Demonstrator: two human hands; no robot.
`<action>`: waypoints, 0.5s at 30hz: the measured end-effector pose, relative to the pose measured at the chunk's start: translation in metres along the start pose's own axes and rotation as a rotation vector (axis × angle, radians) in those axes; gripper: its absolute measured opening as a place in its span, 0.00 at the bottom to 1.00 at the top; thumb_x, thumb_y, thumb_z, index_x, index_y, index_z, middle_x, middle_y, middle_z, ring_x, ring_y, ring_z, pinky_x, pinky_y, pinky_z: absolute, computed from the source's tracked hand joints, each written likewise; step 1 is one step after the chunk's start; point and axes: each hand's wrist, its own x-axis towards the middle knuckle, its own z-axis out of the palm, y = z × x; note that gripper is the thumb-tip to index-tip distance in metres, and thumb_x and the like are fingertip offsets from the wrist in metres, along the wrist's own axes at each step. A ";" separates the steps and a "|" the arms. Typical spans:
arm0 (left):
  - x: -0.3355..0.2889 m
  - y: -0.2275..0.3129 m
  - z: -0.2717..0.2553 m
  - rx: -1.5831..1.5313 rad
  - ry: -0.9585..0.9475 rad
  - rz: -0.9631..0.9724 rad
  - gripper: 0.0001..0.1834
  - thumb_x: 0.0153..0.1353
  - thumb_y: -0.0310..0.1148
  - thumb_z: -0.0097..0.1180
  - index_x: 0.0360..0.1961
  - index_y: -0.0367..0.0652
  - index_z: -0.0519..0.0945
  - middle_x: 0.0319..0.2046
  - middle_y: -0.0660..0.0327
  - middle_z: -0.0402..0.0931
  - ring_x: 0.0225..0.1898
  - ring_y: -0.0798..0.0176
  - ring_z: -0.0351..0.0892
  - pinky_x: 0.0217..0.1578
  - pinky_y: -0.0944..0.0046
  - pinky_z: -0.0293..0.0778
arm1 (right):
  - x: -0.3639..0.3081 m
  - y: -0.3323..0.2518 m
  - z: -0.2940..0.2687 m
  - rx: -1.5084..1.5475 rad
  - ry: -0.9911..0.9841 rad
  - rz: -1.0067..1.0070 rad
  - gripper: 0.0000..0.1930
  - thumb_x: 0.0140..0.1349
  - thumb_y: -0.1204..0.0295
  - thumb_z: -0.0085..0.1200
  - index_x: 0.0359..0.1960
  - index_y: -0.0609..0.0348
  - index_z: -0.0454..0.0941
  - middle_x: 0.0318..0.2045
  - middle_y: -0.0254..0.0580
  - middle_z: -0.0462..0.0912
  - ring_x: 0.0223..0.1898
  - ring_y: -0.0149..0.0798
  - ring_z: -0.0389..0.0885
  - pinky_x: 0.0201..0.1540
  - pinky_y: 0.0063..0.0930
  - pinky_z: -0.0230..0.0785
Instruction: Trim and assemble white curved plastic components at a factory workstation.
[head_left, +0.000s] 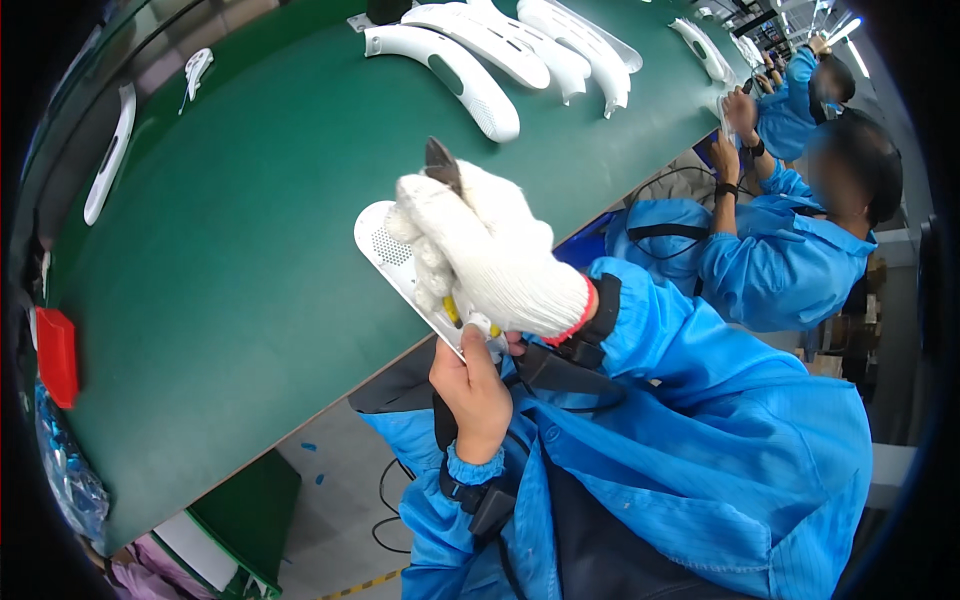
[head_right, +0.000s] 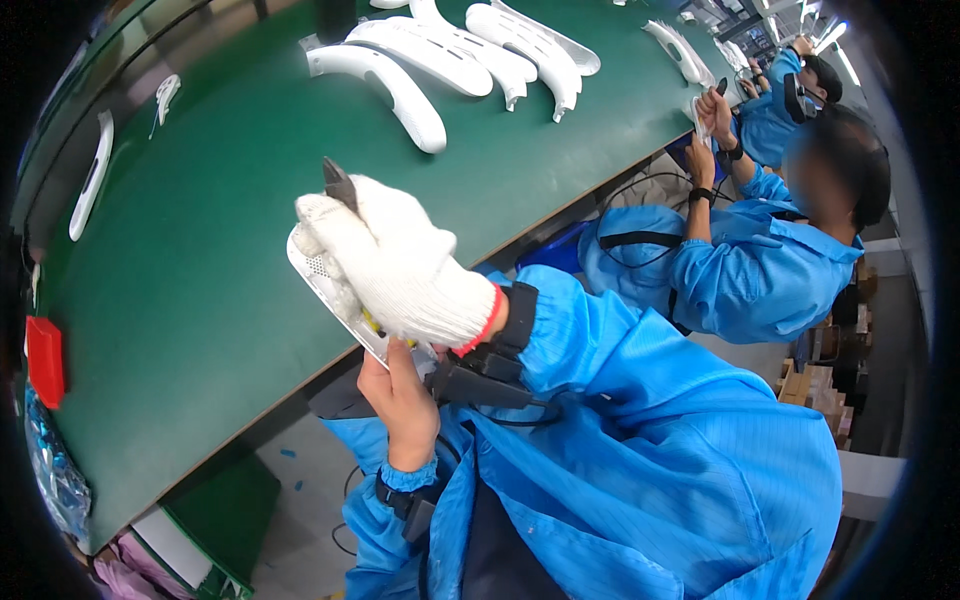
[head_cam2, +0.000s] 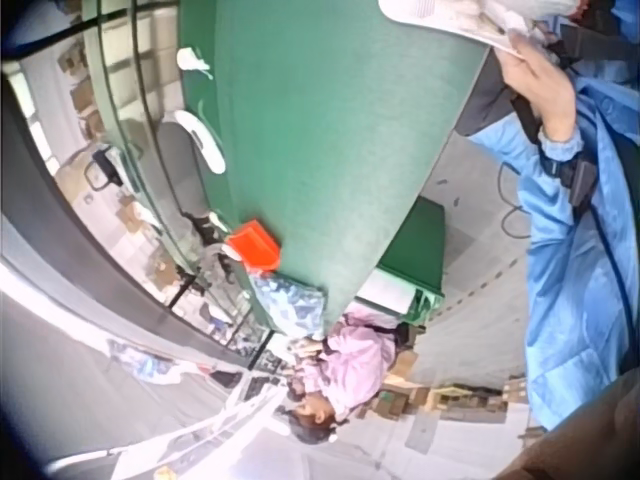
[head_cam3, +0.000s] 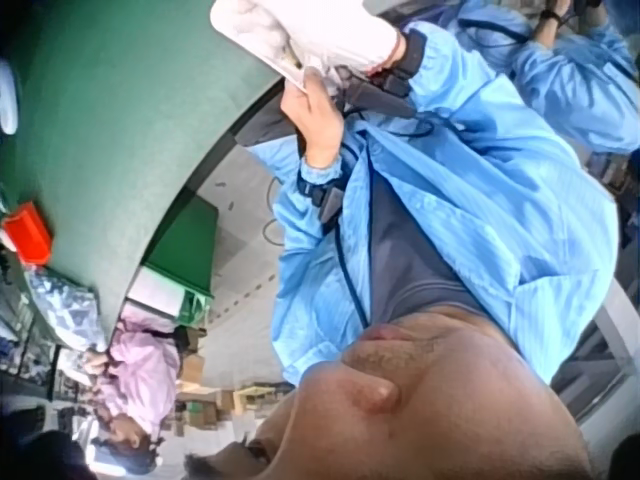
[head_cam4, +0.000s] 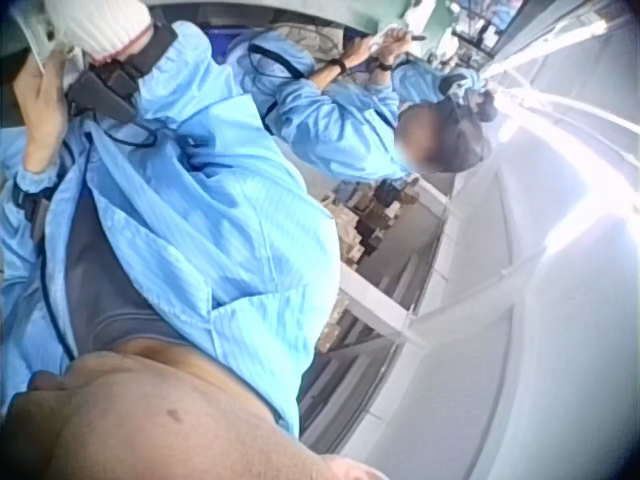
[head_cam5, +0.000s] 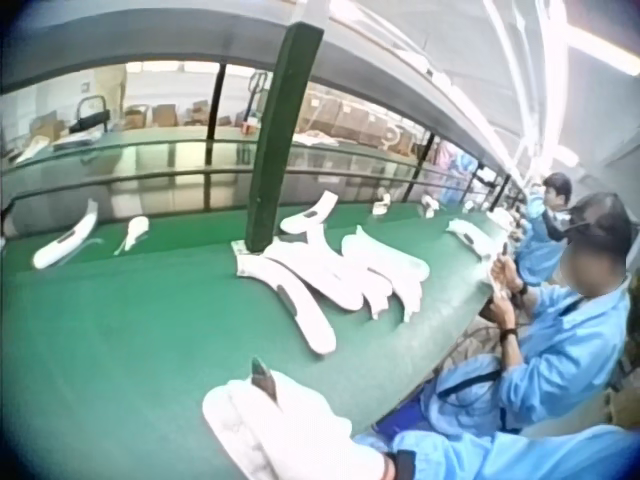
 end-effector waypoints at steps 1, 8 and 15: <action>-0.001 0.000 -0.001 0.015 0.001 0.003 0.14 0.72 0.29 0.40 0.43 0.29 0.74 0.28 0.56 0.81 0.26 0.70 0.77 0.29 0.71 0.71 | -0.001 0.004 0.001 -0.044 0.043 -0.024 0.15 0.69 0.60 0.48 0.35 0.62 0.73 0.22 0.34 0.76 0.21 0.25 0.71 0.24 0.22 0.66; -0.002 0.003 -0.001 0.090 0.020 0.020 0.14 0.71 0.29 0.42 0.43 0.28 0.76 0.32 0.59 0.80 0.33 0.71 0.74 0.35 0.70 0.69 | 0.002 0.013 0.005 -0.185 0.156 -0.102 0.14 0.68 0.61 0.51 0.38 0.62 0.75 0.19 0.32 0.73 0.16 0.24 0.68 0.20 0.20 0.64; 0.001 -0.001 0.004 0.129 0.048 0.011 0.15 0.71 0.32 0.44 0.43 0.28 0.77 0.36 0.60 0.80 0.37 0.72 0.72 0.40 0.69 0.69 | 0.011 -0.002 0.000 -0.274 0.107 -0.156 0.15 0.69 0.61 0.50 0.38 0.65 0.73 0.26 0.40 0.81 0.28 0.30 0.78 0.32 0.26 0.72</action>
